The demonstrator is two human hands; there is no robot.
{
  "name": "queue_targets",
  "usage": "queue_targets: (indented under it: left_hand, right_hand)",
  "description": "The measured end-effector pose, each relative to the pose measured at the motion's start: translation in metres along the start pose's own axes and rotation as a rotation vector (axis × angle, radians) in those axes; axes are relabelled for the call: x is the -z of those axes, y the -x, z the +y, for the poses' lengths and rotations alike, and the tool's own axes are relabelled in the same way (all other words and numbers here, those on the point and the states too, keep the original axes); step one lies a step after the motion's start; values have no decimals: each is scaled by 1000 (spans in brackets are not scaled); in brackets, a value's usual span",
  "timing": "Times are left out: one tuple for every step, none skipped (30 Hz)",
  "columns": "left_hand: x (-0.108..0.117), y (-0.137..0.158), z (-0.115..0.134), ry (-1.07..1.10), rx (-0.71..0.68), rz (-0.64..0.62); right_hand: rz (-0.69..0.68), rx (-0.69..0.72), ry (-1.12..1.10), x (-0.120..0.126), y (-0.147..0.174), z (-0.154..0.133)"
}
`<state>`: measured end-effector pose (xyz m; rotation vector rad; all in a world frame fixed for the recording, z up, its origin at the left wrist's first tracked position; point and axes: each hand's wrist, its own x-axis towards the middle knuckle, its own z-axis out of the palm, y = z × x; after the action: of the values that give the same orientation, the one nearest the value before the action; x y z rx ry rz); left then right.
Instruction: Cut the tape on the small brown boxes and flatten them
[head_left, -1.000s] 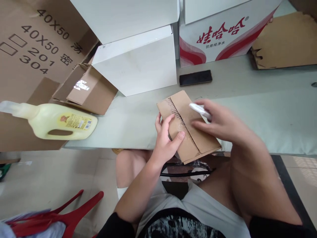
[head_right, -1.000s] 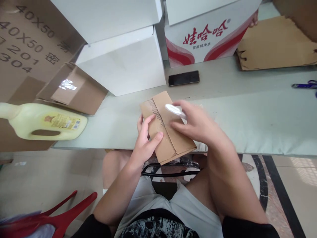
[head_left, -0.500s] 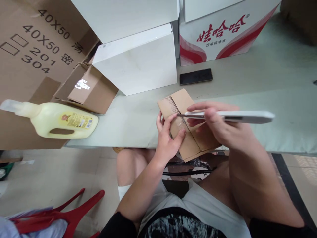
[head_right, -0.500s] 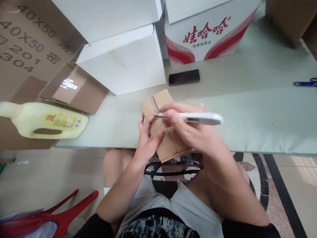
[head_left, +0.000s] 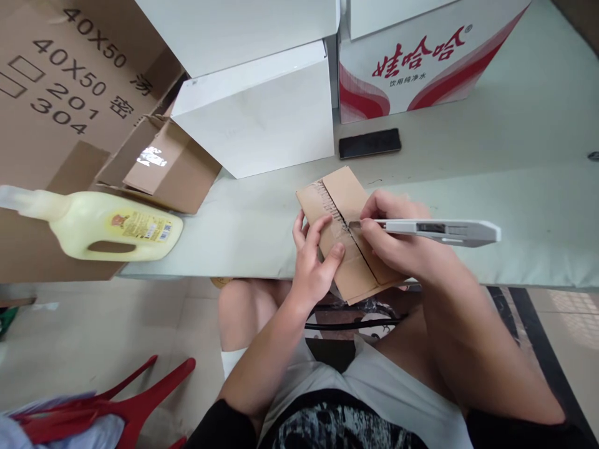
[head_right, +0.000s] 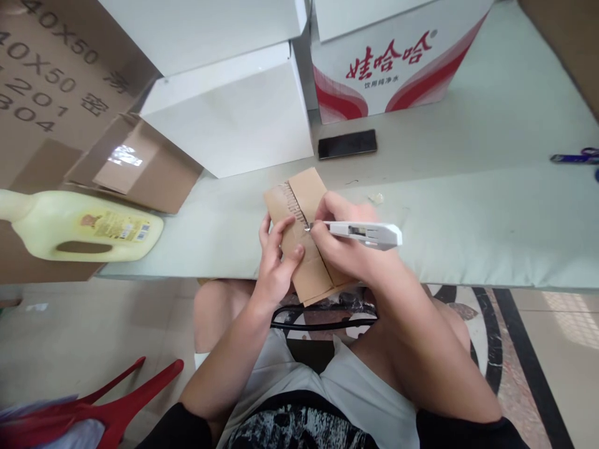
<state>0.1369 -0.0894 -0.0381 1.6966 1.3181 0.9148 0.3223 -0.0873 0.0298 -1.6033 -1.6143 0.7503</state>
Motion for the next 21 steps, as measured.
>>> queue_targets:
  left_hand:
    - [0, 0, -1, 5, -2, -2]
    - [0, 0, -2, 11, -5, -4]
    - [0, 0, -3, 15, -8, -7]
    - [0, 0, -4, 19, -12, -8]
    - [0, 0, -4, 22, -15, -8]
    - [0, 0, -5, 22, -16, -9]
    - [0, 0, -5, 23, -16, -12]
    - [1, 0, -4, 23, -15, -15]
    - [1, 0, -4, 25, -12, -19]
    - [1, 0, -4, 28, -11, -21]
    - [1, 0, -4, 30, -11, -23]
    - [1, 0, -3, 32, -12, -24]
    - [1, 0, -3, 32, -12, -25]
    - [1, 0, -2, 31, -13, -24]
    - [2, 0, -2, 30, -12, -22]
    - [2, 0, -2, 30, -11, -20]
    - [2, 0, -1, 29, -10, -19]
    - [2, 0, -1, 29, -9, -19]
    - [2, 0, -1, 28, -9, -20]
    - [2, 0, 0, 28, -8, -22]
    - [2, 0, 0, 28, -7, -23]
  right_hand:
    - [-2, 14, -7, 0, 0, 1]
    - [-4, 26, -13, 0, 0, 1]
    - [-6, 33, -14, 0, 0, 2]
    - [-7, 33, -9, -1, 0, 3]
    - [-8, 30, 1, -2, 1, 3]
    - [-12, 25, 14, -3, 1, 4]
    - [-20, 21, 29, -4, 1, 4]
    - [-29, 17, 43, -5, 0, 5]
    - [-32, 14, 56, -6, 0, 5]
    - [-33, 12, 67, -6, 0, 5]
    - [-31, 9, 77, -7, 0, 5]
    - [-27, 6, 83, -7, 0, 5]
    - [-28, 3, 87, -8, 0, 5]
    - [-31, 0, 90, -8, -1, 5]
    - [-38, -3, 92, -8, 0, 5]
    - [-45, -5, 96, -8, 0, 5]
    - [-46, -6, 101, -9, 0, 5]
    - [-45, -4, 106, -9, 0, 6]
    - [-41, 1, 108, -9, 0, 6]
    - [-35, 7, 107, -9, 0, 6]
    - [-36, 13, 101, -9, 0, 6]
